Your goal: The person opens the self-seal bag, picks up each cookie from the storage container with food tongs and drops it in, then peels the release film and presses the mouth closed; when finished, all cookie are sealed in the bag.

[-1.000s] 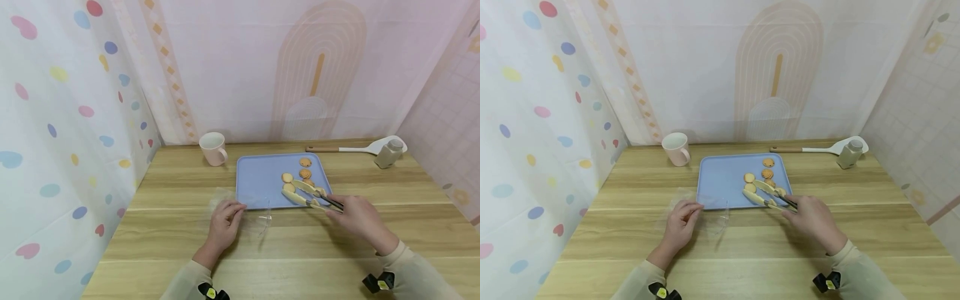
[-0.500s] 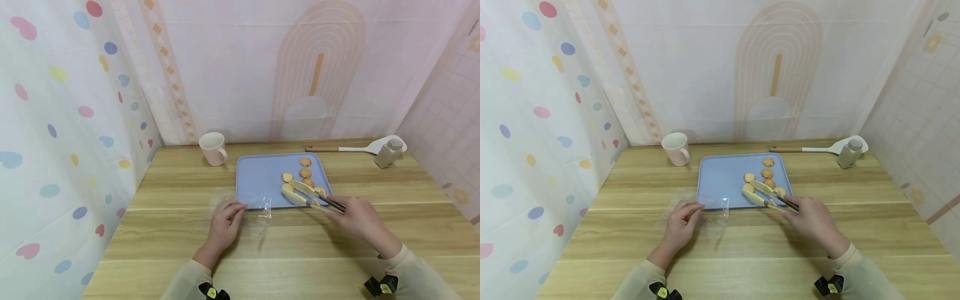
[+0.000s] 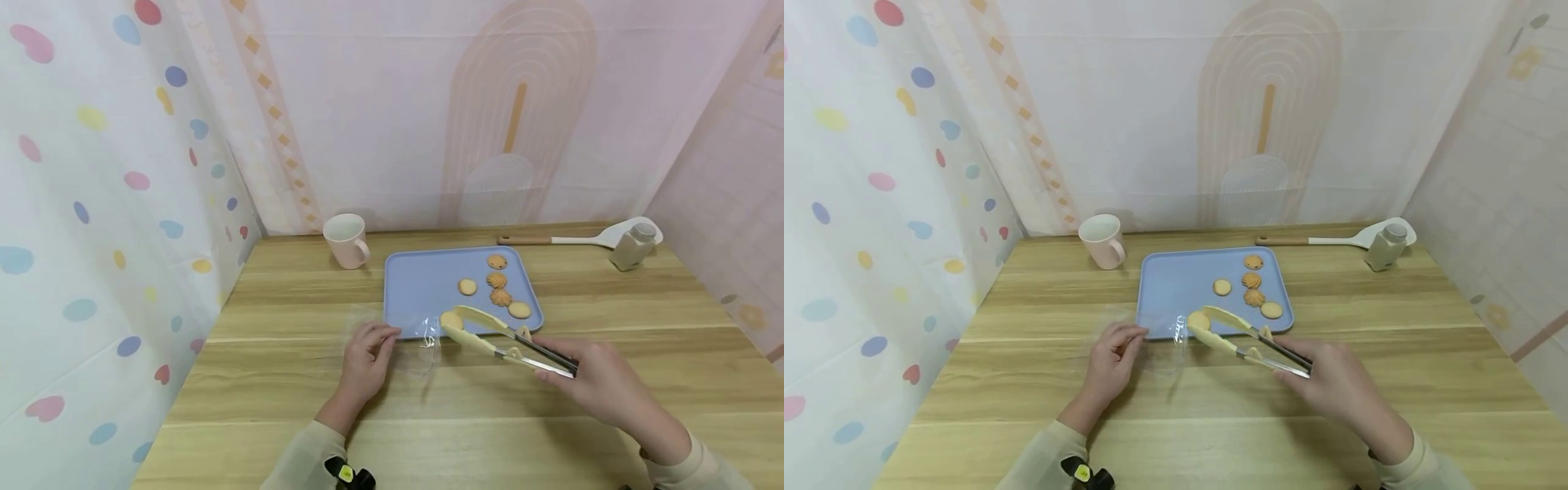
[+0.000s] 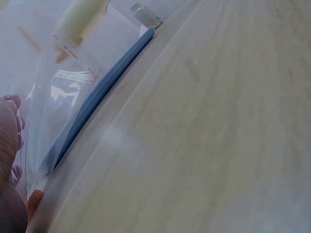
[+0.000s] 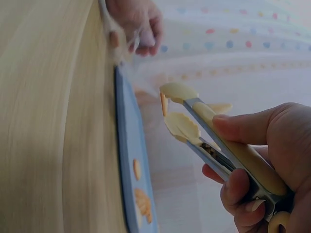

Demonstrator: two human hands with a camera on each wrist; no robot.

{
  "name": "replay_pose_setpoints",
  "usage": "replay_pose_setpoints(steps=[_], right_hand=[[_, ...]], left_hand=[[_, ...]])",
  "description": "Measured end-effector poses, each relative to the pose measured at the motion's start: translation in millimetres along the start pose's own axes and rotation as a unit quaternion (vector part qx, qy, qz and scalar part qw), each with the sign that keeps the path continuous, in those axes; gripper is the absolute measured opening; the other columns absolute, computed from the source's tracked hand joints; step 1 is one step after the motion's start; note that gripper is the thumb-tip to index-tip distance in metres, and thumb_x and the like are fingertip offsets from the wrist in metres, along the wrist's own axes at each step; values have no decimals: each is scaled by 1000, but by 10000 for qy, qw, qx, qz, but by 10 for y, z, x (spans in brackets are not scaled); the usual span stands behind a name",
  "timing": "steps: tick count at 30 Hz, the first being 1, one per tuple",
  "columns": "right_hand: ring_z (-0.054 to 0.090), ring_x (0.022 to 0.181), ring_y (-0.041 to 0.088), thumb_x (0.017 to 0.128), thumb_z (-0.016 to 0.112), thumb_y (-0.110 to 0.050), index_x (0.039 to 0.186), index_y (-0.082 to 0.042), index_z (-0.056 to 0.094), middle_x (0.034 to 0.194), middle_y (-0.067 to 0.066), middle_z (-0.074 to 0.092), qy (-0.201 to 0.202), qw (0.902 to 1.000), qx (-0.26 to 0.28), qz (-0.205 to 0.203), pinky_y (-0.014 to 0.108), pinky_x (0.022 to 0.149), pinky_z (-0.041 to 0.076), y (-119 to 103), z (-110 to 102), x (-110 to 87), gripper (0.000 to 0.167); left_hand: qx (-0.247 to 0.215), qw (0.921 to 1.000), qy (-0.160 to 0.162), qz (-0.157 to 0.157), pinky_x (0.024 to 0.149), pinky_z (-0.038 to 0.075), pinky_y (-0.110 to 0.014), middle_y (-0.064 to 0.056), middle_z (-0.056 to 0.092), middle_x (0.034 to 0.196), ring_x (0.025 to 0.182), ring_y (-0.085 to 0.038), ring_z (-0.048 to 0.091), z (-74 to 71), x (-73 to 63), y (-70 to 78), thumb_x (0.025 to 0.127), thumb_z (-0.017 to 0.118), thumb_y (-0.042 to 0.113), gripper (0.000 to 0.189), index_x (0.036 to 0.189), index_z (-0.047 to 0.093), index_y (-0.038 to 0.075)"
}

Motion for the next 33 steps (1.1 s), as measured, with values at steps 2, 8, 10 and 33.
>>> replay_pose_setpoints(steps=[2,8,10,33], right_hand=[[57,71,2,72,85,-18,115,-14,71,104,-1,72,33,9997,115,-227,22,59,48,-85,2,-22,45],[64,94,5,73,84,-21,118,-18,70,108,-9,70,-148,9976,38,-680,30,75,55,-250,135,-21,47],[63,89,3,73,84,-23,119,-18,70,109,-9,69,-248,9972,-34,-701,29,74,54,-272,203,2,48],[47,57,-1,79,79,-30,123,-18,67,106,-2,71,-948,9934,106,-636,23,54,43,-578,990,462,48]], left_hand=[[-38,10000,5,-22,73,48,-27,-3,68,97,91,-20,61,-9,1,-5,87,67,-1,14,97,73,8],[-135,9999,85,14,73,48,-25,-3,67,99,93,-22,61,-43,5,4,88,65,-3,17,97,73,9],[-177,9998,119,37,68,48,-25,-4,67,99,91,-23,60,-52,8,15,87,65,-4,19,97,73,9],[-524,9978,146,366,82,47,-24,-8,65,96,93,-23,60,-37,19,141,86,64,-9,18,97,72,4]])
Point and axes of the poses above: each hand's wrist, its own x-axis towards the middle knuckle, its own z-axis out of the palm, y = z × x, the point moved 7 cm from there along x, towards the middle knuckle
